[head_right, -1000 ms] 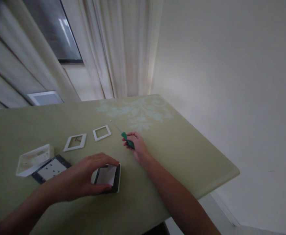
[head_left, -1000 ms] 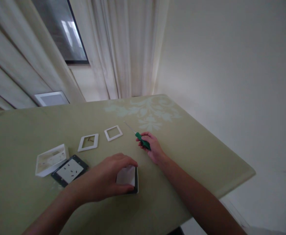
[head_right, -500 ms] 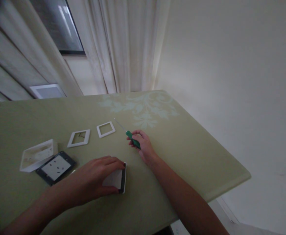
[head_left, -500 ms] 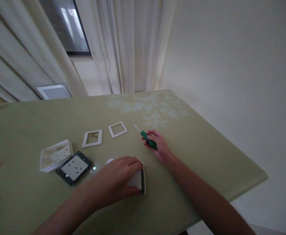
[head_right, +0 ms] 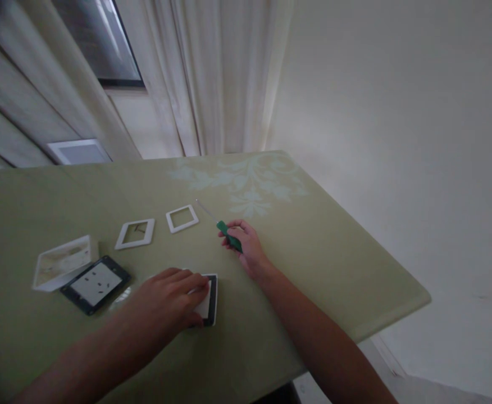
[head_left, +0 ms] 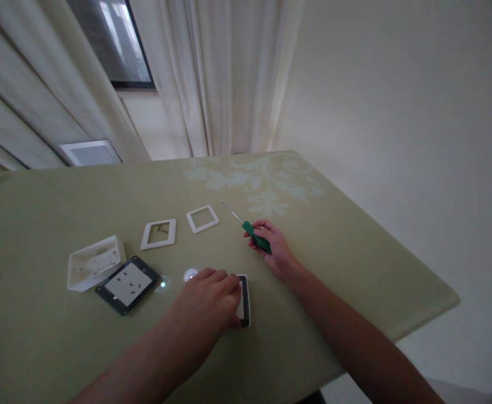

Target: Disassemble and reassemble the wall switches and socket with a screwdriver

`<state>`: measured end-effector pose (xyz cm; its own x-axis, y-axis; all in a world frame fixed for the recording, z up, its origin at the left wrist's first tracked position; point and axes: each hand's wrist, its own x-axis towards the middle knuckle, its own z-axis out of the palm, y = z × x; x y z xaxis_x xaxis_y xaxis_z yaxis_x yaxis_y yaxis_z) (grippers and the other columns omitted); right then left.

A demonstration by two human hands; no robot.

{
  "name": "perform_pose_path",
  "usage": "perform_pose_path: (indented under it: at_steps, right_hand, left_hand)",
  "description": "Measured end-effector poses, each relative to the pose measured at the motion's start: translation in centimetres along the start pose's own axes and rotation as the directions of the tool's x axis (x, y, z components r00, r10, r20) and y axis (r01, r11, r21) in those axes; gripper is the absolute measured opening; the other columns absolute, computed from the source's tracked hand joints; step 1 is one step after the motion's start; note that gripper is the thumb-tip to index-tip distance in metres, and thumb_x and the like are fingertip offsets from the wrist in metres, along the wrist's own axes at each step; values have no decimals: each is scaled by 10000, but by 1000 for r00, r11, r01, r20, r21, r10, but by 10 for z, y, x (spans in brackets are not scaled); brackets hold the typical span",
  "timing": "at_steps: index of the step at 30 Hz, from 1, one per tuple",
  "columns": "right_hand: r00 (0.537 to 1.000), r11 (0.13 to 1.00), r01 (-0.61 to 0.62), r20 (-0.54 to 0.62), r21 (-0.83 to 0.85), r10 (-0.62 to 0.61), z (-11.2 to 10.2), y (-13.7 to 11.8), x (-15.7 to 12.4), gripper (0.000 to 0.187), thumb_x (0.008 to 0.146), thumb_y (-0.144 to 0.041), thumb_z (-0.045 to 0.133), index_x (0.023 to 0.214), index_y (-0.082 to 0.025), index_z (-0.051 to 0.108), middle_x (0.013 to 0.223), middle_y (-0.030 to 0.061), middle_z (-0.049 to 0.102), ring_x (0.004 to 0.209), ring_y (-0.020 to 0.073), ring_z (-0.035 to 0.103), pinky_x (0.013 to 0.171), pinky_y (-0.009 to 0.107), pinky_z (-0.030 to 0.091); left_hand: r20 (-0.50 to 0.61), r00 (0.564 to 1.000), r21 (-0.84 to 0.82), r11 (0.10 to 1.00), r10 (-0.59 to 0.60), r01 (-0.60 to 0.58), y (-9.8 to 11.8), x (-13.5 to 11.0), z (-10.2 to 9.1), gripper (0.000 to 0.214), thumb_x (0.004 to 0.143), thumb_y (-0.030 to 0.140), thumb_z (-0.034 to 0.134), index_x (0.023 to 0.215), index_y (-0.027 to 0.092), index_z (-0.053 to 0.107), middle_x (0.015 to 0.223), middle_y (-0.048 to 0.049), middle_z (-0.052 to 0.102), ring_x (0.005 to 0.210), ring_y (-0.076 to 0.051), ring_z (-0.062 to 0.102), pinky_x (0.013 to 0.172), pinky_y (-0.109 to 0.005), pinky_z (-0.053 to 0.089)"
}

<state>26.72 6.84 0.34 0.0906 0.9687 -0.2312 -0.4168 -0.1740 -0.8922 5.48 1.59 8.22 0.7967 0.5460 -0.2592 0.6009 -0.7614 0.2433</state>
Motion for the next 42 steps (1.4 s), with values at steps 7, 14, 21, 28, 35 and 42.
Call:
perform_pose_path:
  at_steps: [7,14,21,28,35,42]
  right_hand:
    - [1000,1000,-4,-9,-1,4,1,-1,0,280,703,-349,805,920,-245,661,852,28,803,696,169,660,668,298,489]
    - [1000,1000,3,-13,-5,-3,0,-1,0,287,695,-352,817,909,-247,656,845,18,801,688,164,658,655,291,479]
    - [1000,1000,11,-2,-3,-11,1,-1,1,279,696,-346,807,912,-250,658,853,19,807,692,167,663,661,297,491]
    - [999,999,34,2,15,-34,2,1,5,324,659,-364,815,914,-243,657,827,16,809,660,151,658,626,269,474]
    - [999,998,50,-2,38,-50,1,3,10,277,689,-346,809,893,-236,657,814,13,804,648,143,661,605,251,474]
    - [1000,999,29,-3,27,-29,-2,8,18,227,1027,-376,726,1086,-159,691,947,18,736,714,133,675,650,271,573]
  left_hand:
    - [-9,1000,-28,999,-28,28,2,2,-12,346,825,286,963,1121,196,809,1227,-113,765,1127,-361,724,971,-500,606]
    - [42,998,-74,996,-44,47,1,0,-19,313,876,264,916,1157,191,797,1216,-115,758,1153,-364,720,1006,-500,585]
    - [31,998,-55,997,-55,57,4,-2,-15,255,936,226,847,1181,196,783,1234,-117,758,1157,-357,724,966,-457,587]
    - [-135,989,-330,944,-57,9,-12,12,1,469,817,247,939,1225,230,709,1301,-79,721,1236,-341,666,1063,-457,529]
    - [-184,969,-679,734,-165,-4,-30,13,41,727,852,417,851,1498,240,569,1538,-117,646,1387,-350,614,1198,-484,456]
    - [-307,926,-663,748,-222,-41,-24,17,57,425,1084,484,478,1340,205,671,1339,-132,734,1263,-312,654,1147,-478,482]
